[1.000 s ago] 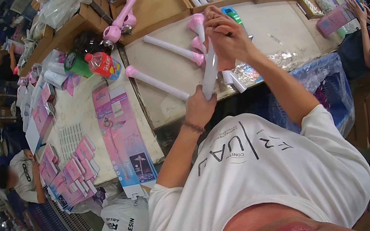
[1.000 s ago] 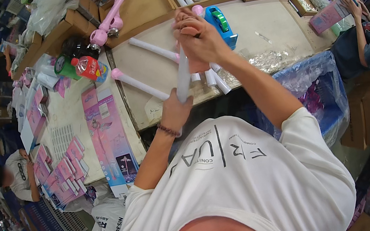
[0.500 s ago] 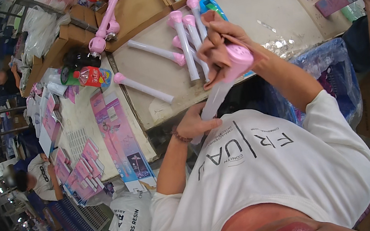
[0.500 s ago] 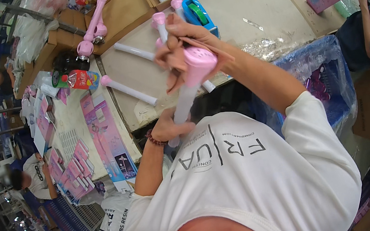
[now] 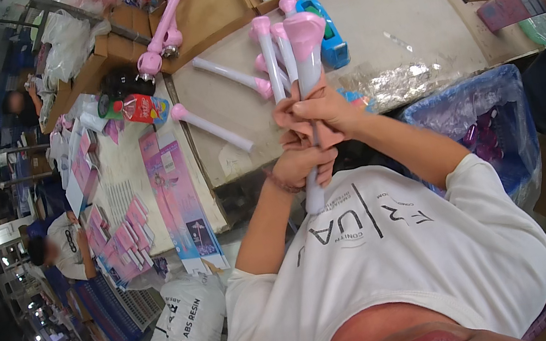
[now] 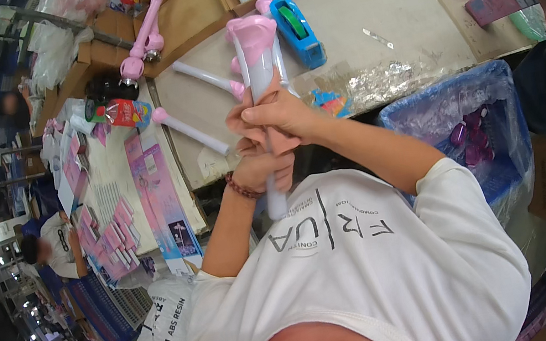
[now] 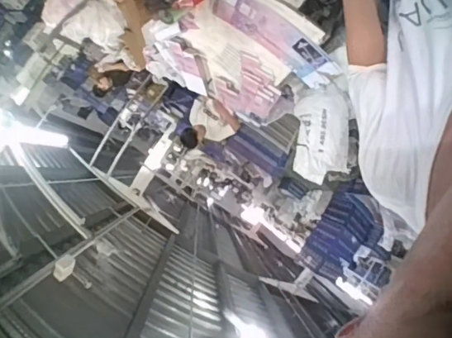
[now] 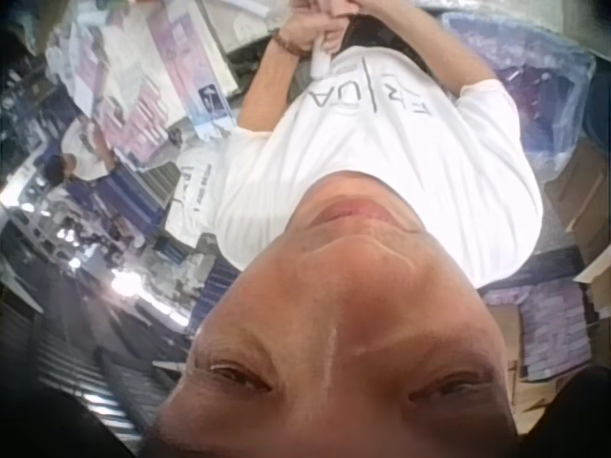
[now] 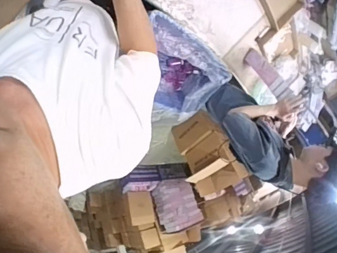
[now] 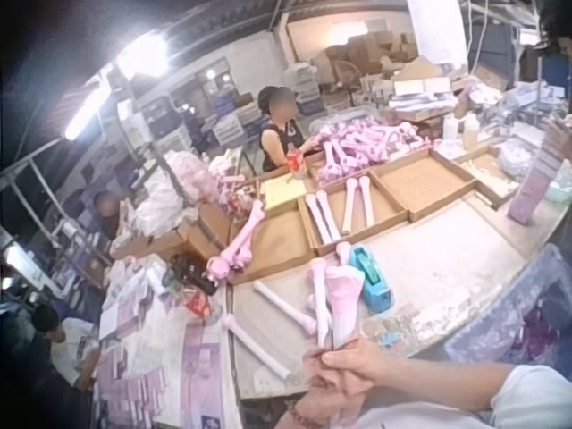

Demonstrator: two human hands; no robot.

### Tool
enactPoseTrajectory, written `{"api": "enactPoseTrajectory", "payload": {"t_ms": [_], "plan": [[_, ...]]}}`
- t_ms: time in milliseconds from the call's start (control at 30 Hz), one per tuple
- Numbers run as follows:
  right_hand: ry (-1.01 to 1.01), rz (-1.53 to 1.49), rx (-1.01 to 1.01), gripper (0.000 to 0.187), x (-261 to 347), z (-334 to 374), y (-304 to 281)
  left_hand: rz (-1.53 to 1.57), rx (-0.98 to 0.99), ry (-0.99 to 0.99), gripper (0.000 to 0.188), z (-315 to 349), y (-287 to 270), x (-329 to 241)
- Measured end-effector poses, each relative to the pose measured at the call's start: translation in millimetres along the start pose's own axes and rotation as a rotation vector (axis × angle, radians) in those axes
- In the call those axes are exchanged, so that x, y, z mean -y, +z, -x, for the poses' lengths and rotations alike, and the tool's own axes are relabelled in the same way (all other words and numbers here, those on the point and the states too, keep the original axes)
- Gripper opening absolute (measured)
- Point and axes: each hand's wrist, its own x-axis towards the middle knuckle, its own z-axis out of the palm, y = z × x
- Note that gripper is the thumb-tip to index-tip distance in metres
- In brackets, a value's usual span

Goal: The person unpacks pink bubble-blower heads from a box and retrieves white plastic handles from a blue crate. They repeatedly attach the heads to the handles by hand, then place the assembled units on the table. The person also wipes the heads with a cloth during assembly.

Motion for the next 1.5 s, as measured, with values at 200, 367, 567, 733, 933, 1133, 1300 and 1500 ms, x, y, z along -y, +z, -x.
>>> {"api": "enactPoseTrajectory", "payload": {"t_ms": [200, 367, 567, 733, 933, 1133, 1300, 1500], "plan": [[0.051, -0.287, 0.234, 0.036, 43.7, -20.6, 6.3, 0.113, 0.284, 0.131, 0.015, 14.3, 13.6, 5.3], [-0.241, 0.087, -0.139, 0.016, 25.4, -27.3, 28.0, -1.121, -0.891, 0.675, 0.031, -9.4, -1.8, 8.9], [-0.090, 0.203, -0.106, 0.014, 19.9, -28.2, 21.8, -0.899, -0.542, 0.537, 0.085, 18.8, -5.0, 12.9], [0.380, 0.300, 0.381, 0.019, 15.6, -18.5, 9.6, -0.258, 0.000, 0.640, 0.112, 44.0, -30.5, -52.7], [0.369, 0.540, 0.331, 0.018, -9.9, -14.8, 26.5, -0.174, 0.107, 0.859, 0.099, 15.5, -35.8, -46.8], [0.407, 0.838, 0.066, 0.027, -42.9, 24.2, 11.2, 0.038, -0.153, 0.941, 0.073, 29.0, -44.9, -46.9], [0.566, 0.929, -0.041, 0.020, -40.7, 52.4, -7.9, 0.191, -0.447, 1.009, 0.067, 43.2, -56.6, -52.4], [0.498, 0.846, 0.184, 0.010, -7.0, 72.2, -14.0, 0.349, -0.216, 1.134, 0.065, 55.8, -58.6, -55.7]]}}
